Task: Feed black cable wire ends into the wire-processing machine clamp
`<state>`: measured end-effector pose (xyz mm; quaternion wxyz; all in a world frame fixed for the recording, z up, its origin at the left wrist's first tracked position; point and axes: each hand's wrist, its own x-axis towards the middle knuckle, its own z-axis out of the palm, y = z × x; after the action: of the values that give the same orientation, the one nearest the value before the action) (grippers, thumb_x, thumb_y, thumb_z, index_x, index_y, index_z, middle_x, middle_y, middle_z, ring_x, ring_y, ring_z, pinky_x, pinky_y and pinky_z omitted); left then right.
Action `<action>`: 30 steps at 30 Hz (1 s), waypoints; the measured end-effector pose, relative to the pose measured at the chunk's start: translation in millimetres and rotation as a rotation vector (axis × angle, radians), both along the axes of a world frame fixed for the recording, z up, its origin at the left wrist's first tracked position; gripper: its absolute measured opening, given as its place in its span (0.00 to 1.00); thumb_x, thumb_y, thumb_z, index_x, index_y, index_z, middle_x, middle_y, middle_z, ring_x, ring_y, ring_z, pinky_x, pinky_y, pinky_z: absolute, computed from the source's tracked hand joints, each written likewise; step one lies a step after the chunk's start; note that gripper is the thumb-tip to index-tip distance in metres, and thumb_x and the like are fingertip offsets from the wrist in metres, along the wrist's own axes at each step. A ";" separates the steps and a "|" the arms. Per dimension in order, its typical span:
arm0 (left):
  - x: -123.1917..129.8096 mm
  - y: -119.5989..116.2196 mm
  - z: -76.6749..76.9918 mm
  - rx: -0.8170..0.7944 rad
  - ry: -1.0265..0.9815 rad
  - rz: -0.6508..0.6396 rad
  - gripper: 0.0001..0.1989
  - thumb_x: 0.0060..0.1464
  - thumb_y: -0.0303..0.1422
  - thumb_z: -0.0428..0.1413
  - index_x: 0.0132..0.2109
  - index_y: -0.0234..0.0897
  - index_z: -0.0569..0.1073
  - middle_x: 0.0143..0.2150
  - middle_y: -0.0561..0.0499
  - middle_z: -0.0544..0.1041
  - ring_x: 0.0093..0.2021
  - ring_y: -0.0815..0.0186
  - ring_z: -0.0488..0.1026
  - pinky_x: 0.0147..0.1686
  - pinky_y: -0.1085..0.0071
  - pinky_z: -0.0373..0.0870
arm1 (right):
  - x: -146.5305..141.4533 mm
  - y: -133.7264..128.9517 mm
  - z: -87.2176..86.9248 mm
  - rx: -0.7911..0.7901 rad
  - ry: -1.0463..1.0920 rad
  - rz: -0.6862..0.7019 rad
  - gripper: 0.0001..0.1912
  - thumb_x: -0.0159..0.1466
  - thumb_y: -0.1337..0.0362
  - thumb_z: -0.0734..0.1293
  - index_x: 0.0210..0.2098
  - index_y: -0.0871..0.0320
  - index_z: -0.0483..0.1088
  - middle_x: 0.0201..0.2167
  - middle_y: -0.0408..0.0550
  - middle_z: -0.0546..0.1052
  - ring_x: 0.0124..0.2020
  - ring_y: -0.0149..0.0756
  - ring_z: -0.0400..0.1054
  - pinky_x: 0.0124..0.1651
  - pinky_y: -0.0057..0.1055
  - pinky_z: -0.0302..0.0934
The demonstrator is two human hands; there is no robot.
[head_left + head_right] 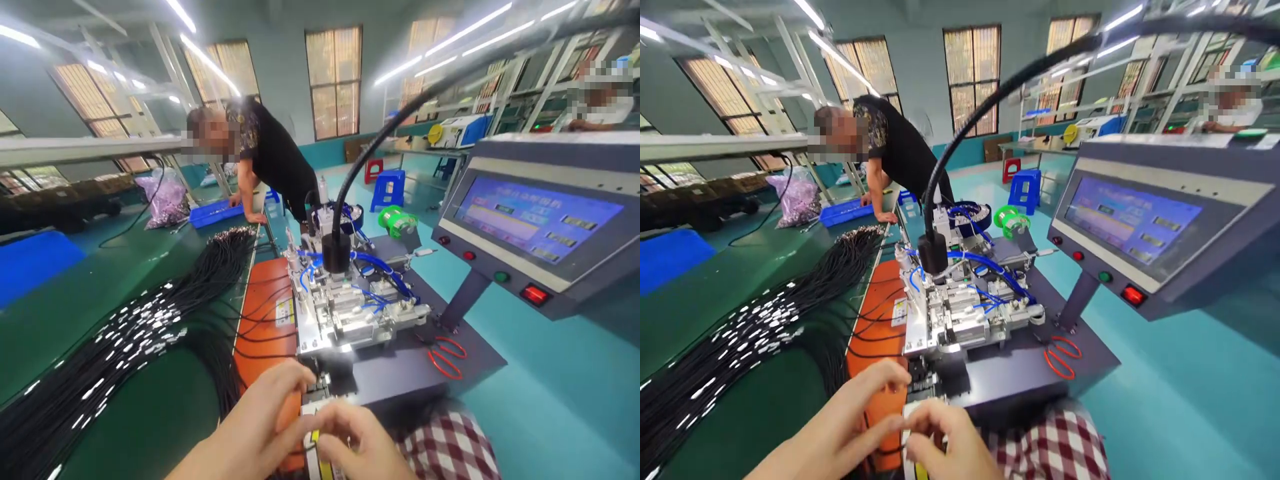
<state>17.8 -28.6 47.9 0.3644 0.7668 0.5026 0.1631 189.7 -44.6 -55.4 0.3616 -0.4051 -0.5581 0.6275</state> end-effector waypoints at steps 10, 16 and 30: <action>17.5 11.6 -44.1 -0.263 -0.086 -0.022 0.10 0.60 0.38 0.47 0.35 0.38 0.68 0.28 0.55 0.68 0.28 0.69 0.63 0.28 0.74 0.58 | 15.8 6.9 7.0 -0.104 0.106 -0.219 0.03 0.61 0.69 0.63 0.35 0.56 0.67 0.29 0.41 0.73 0.32 0.31 0.66 0.36 0.27 0.60; 18.9 13.8 -57.2 -0.514 -0.392 0.213 0.11 0.57 0.40 0.51 0.35 0.36 0.68 0.22 0.58 0.63 0.20 0.73 0.57 0.18 0.77 0.52 | 13.8 18.4 6.3 -0.132 0.089 -0.196 0.03 0.61 0.65 0.64 0.33 0.58 0.67 0.27 0.42 0.71 0.30 0.33 0.66 0.35 0.30 0.60; 25.9 31.5 -62.5 -0.552 -0.522 0.268 0.08 0.52 0.34 0.56 0.32 0.33 0.75 0.21 0.55 0.69 0.20 0.74 0.60 0.21 0.79 0.57 | 14.5 34.0 8.0 -0.227 0.298 -0.246 0.11 0.61 0.57 0.66 0.30 0.60 0.68 0.24 0.41 0.71 0.25 0.28 0.63 0.31 0.26 0.58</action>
<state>43.7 2.9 -14.6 0.6475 0.5005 0.5137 0.2574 204.3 -10.5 -47.4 0.4657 -0.4110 -0.3707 0.6905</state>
